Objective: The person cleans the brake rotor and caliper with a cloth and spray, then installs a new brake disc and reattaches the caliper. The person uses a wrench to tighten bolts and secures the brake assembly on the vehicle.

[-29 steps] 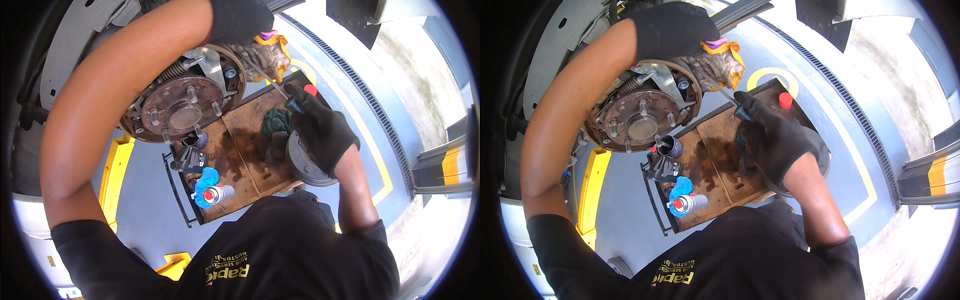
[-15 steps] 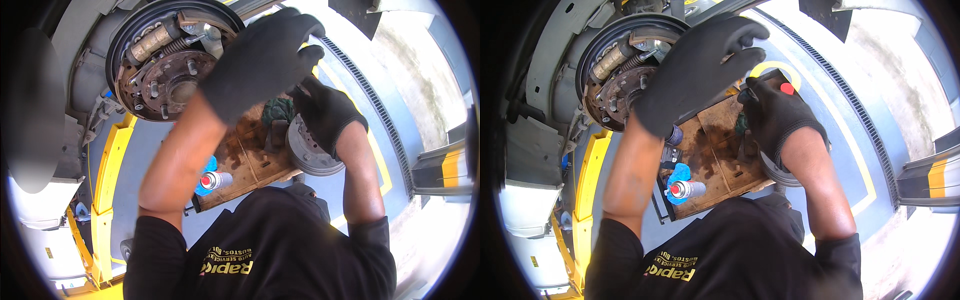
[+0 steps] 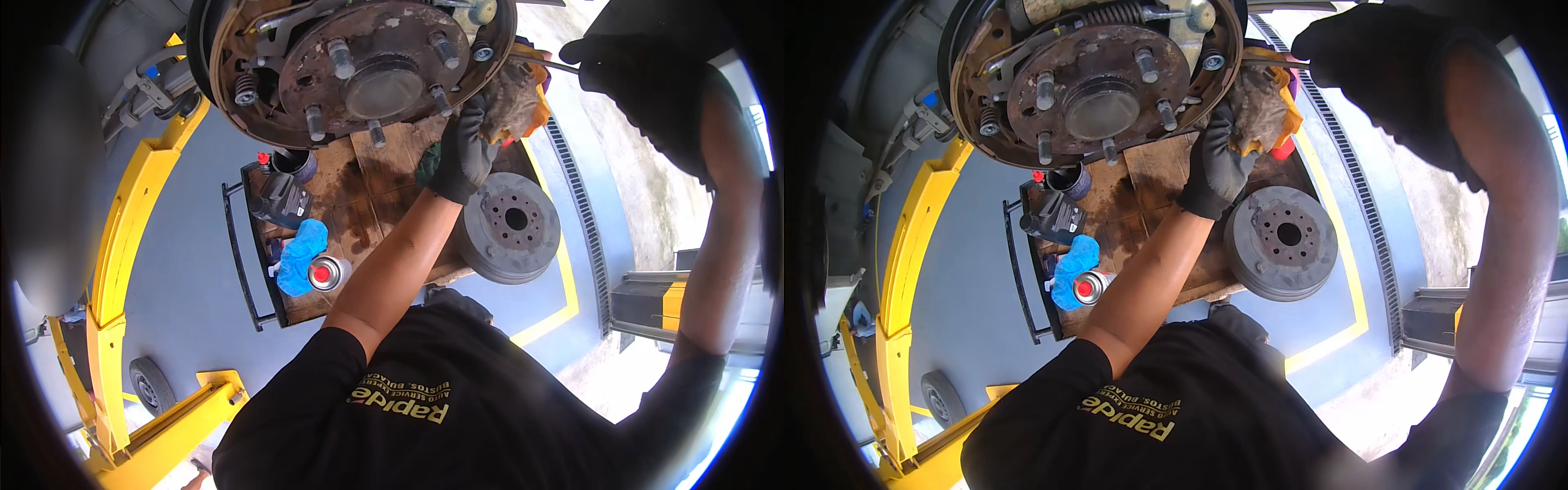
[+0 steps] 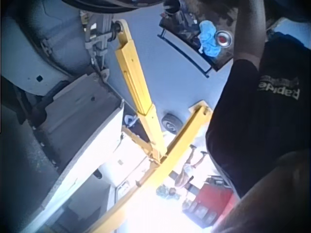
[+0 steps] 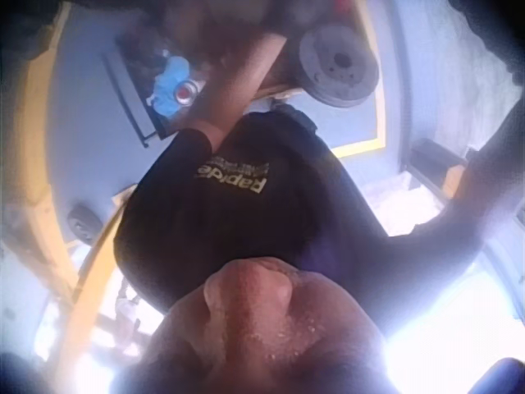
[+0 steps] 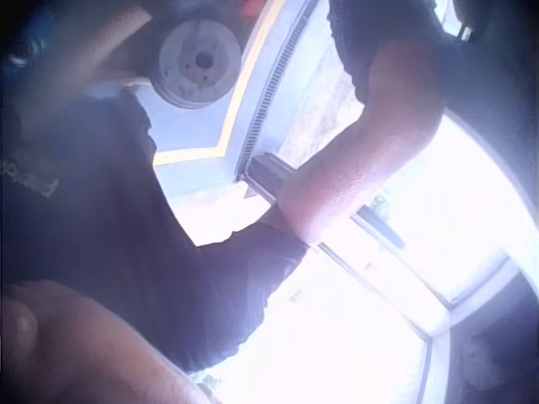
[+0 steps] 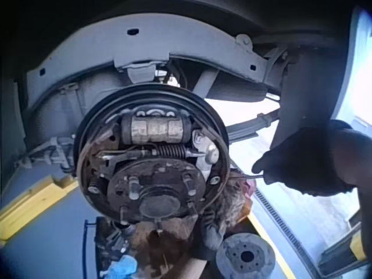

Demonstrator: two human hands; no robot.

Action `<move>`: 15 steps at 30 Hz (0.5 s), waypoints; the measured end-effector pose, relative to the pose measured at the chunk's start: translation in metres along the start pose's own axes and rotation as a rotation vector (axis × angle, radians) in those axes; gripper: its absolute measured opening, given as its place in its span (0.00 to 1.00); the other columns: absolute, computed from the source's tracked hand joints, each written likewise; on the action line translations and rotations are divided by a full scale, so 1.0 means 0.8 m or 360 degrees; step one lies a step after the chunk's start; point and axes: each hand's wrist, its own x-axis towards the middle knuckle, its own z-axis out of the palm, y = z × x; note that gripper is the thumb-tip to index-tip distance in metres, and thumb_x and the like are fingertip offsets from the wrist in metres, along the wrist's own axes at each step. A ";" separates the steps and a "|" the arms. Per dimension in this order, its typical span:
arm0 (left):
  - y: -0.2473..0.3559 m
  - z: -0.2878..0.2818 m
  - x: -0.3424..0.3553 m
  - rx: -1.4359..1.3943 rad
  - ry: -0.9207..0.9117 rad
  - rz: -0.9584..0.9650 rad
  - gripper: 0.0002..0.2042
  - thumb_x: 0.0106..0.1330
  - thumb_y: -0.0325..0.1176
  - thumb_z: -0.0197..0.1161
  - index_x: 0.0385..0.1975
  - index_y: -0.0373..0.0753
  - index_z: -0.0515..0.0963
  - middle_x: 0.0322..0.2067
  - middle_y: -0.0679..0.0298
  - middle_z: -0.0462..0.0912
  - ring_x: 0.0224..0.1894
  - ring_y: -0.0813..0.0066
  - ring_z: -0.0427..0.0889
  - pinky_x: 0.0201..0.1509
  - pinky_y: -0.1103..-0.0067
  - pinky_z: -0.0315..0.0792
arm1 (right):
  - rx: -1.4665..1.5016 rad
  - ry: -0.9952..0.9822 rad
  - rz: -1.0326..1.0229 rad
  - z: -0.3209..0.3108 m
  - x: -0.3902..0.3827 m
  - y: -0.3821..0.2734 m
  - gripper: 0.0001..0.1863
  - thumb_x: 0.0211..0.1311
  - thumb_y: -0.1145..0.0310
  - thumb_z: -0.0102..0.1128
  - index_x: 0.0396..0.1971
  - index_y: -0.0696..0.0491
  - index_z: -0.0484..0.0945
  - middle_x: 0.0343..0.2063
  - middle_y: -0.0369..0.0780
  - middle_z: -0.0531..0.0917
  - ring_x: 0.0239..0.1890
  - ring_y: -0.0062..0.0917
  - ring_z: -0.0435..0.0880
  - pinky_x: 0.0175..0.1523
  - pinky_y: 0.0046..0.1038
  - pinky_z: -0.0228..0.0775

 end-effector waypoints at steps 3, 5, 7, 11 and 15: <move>0.047 -0.032 -0.024 0.1557 -0.0002 0.0593 0.17 0.66 0.21 0.57 0.54 0.39 0.79 0.47 0.58 0.86 0.48 0.70 0.85 0.52 0.74 0.76 | 0.0673 -0.0191 0.0752 0.012 0.022 0.016 0.16 0.70 0.53 0.59 0.46 0.50 0.80 0.23 0.39 0.81 0.20 0.21 0.78 0.24 0.21 0.72; 0.051 -0.059 -0.034 0.1092 0.0161 0.0290 0.16 0.66 0.22 0.56 0.52 0.38 0.80 0.45 0.59 0.87 0.46 0.71 0.86 0.50 0.74 0.77 | 0.0482 -0.0323 0.0749 0.024 0.036 -0.017 0.22 0.69 0.45 0.55 0.41 0.50 0.81 0.19 0.37 0.78 0.17 0.19 0.76 0.20 0.21 0.67; 0.058 -0.083 -0.049 0.0669 0.0336 0.0114 0.15 0.68 0.24 0.53 0.52 0.37 0.80 0.46 0.61 0.87 0.45 0.72 0.86 0.50 0.75 0.77 | 0.0596 -0.0475 0.0753 0.038 0.042 -0.043 0.23 0.68 0.46 0.58 0.52 0.47 0.79 0.19 0.36 0.76 0.16 0.15 0.72 0.18 0.20 0.63; 0.107 -0.135 -0.098 0.0105 0.0602 -0.0097 0.20 0.81 0.38 0.46 0.67 0.37 0.69 0.63 0.62 0.75 0.61 0.72 0.76 0.68 0.71 0.68 | 0.1133 -0.0359 0.0098 0.151 0.051 -0.059 0.21 0.75 0.54 0.54 0.63 0.44 0.75 0.29 0.38 0.83 0.20 0.15 0.76 0.22 0.19 0.67; 0.189 -0.115 -0.121 0.0756 0.0597 0.0144 0.19 0.78 0.36 0.53 0.62 0.33 0.73 0.57 0.62 0.80 0.55 0.76 0.80 0.62 0.75 0.74 | 0.1546 -0.0166 -0.0273 0.254 0.038 -0.102 0.22 0.76 0.66 0.52 0.67 0.47 0.71 0.37 0.36 0.84 0.25 0.15 0.78 0.26 0.17 0.66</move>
